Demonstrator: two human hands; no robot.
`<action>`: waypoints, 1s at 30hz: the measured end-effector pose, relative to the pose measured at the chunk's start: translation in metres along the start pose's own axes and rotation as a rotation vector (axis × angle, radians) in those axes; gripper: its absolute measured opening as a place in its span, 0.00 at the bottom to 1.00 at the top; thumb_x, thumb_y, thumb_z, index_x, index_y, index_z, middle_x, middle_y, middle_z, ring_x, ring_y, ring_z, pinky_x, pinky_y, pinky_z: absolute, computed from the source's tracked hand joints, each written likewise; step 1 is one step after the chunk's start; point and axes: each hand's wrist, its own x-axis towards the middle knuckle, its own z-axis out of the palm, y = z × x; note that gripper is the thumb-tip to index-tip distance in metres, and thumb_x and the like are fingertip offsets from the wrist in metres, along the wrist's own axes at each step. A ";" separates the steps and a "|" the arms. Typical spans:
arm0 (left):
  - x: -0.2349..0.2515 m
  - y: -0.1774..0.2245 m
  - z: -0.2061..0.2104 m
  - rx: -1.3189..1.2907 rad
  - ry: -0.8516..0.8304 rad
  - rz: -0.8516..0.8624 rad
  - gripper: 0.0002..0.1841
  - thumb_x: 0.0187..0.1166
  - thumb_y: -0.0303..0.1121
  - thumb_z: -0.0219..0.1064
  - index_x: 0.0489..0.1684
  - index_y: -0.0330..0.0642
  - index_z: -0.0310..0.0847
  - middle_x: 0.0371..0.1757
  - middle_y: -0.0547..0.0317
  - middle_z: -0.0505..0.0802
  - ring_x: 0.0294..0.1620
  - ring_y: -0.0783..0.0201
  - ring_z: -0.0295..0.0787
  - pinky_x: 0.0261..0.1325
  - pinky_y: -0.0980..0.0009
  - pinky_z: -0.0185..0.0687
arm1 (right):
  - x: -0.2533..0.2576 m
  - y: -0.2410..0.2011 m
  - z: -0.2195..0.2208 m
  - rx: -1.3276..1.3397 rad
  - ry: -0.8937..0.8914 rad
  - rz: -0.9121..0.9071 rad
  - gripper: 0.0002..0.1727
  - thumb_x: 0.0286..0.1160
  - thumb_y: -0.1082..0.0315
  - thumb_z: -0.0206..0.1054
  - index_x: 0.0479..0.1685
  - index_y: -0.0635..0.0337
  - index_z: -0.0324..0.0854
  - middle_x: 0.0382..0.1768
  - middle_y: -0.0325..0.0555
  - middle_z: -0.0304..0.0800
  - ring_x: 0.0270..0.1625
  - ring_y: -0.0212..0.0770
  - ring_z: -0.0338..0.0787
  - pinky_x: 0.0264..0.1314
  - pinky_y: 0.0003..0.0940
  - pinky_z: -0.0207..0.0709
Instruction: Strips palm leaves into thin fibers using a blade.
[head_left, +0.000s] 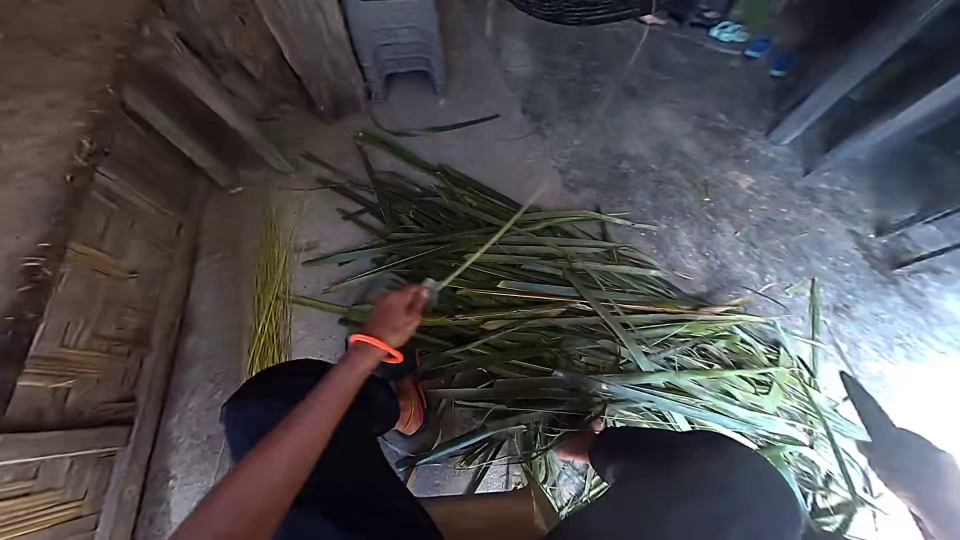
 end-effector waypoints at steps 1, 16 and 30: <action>0.000 0.005 0.008 -0.029 0.003 0.026 0.22 0.95 0.34 0.46 0.57 0.18 0.80 0.46 0.24 0.87 0.50 0.33 0.86 0.62 0.38 0.74 | 0.024 0.001 0.004 -0.027 -0.002 -0.007 0.22 0.79 0.69 0.64 0.67 0.75 0.77 0.59 0.86 0.81 0.64 0.88 0.79 0.58 0.87 0.65; -0.030 0.044 0.056 -0.218 -0.328 0.176 0.18 0.93 0.33 0.52 0.58 0.24 0.80 0.37 0.46 0.86 0.33 0.62 0.78 0.44 0.65 0.77 | -0.121 -0.321 0.029 1.244 -0.827 -0.602 0.34 0.78 0.67 0.63 0.81 0.65 0.54 0.22 0.21 0.74 0.18 0.13 0.63 0.20 0.12 0.58; -0.020 0.037 0.061 -0.526 -0.604 -0.021 0.15 0.94 0.31 0.50 0.45 0.31 0.81 0.22 0.71 0.72 0.19 0.83 0.62 0.25 0.86 0.59 | -0.132 -0.313 0.072 1.383 -1.120 -0.468 0.30 0.81 0.71 0.57 0.83 0.58 0.56 0.22 0.20 0.73 0.15 0.13 0.62 0.17 0.08 0.56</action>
